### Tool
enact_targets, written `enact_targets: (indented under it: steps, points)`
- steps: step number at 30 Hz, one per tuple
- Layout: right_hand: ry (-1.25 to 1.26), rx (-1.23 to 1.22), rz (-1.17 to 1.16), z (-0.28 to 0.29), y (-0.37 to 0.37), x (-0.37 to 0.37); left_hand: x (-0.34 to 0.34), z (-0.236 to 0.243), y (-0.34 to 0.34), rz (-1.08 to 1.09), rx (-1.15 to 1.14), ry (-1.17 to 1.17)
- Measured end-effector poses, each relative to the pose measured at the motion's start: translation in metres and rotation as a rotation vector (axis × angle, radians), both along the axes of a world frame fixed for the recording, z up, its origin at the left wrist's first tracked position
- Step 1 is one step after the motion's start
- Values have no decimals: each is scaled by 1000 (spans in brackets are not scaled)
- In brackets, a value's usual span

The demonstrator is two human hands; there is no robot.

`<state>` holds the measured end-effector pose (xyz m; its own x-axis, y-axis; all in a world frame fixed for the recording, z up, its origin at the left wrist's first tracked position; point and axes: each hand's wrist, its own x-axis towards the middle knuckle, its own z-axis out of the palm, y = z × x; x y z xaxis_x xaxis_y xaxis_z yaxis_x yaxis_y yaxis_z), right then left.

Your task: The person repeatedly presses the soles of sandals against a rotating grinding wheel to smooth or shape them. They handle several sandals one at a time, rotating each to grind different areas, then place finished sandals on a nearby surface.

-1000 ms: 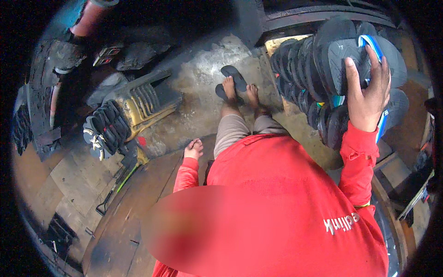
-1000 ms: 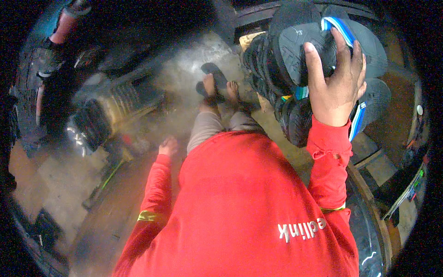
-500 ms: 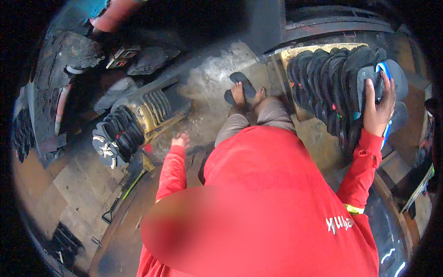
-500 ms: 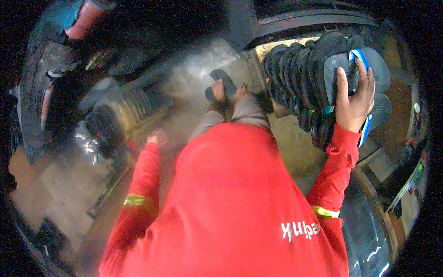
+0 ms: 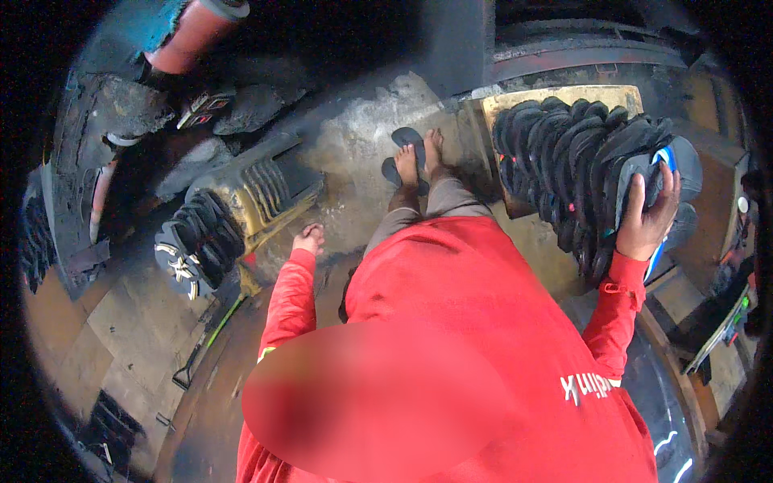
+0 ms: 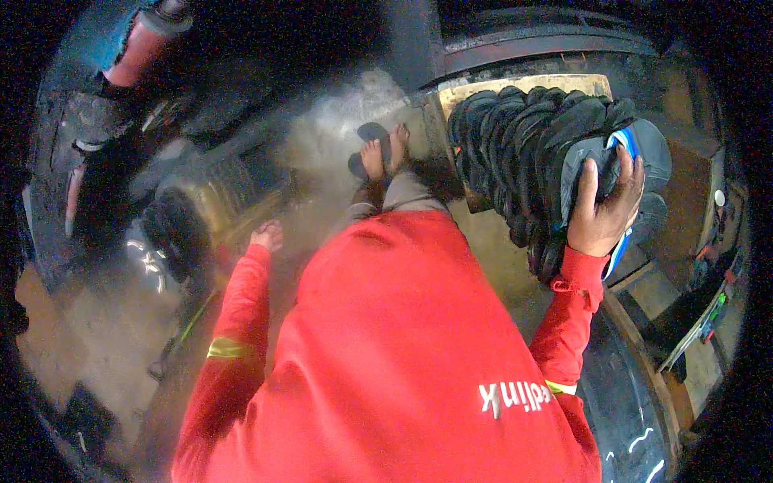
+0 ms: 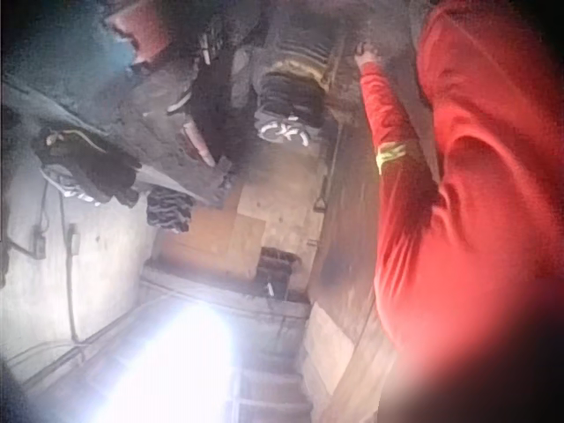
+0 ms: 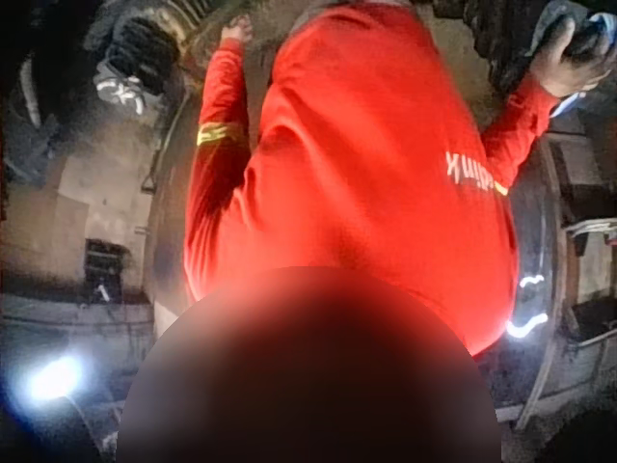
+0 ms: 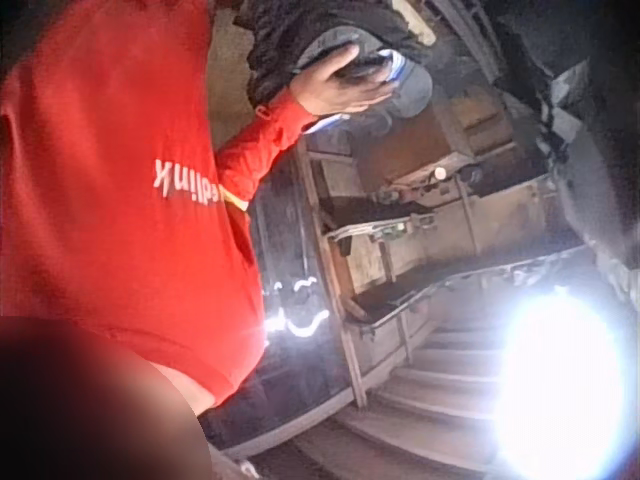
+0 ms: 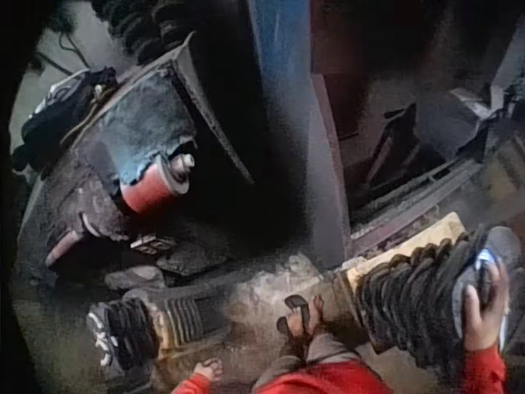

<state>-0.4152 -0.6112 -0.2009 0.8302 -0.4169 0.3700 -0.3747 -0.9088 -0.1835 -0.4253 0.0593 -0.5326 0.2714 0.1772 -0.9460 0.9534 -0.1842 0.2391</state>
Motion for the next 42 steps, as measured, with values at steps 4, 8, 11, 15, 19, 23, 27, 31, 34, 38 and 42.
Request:
enact_targets:
  steps: [4, 8, 11, 15, 19, 23, 27, 31, 34, 38, 42]
  points:
    - [-18, 16, -7, -3, -10, 3, 2, -1, 4, 120, -51, -83]
    - [-31, 29, -3, -7, -20, 2, 22, 5, -3, 67, -61, -99]
    - [-20, 9, 7, -9, -23, -2, 31, 6, -10, 94, -65, -161]
    - [-59, -45, 9, -11, -23, -7, 20, -2, -8, 154, -27, -219]
    - [-68, 19, -10, -12, -30, -12, -6, -20, 5, 173, -245, -78]
    - [-76, 72, 7, -13, -41, -17, -24, -40, 10, 144, -285, -32]
    - [-81, 90, -28, -16, -45, -17, -16, -40, 3, 160, -284, -63]
    - [-107, 154, 1, -13, -38, -15, 24, -14, -14, -345, -53, -155]
    - [-81, 110, -14, -8, -28, -15, 62, 16, -23, 7, -90, -174]
    - [-77, 57, -12, -4, -15, -11, 95, 42, -22, -24, -23, -250]
    - [-43, -24, -48, -3, -2, -9, 106, 31, -22, -100, 81, -122]
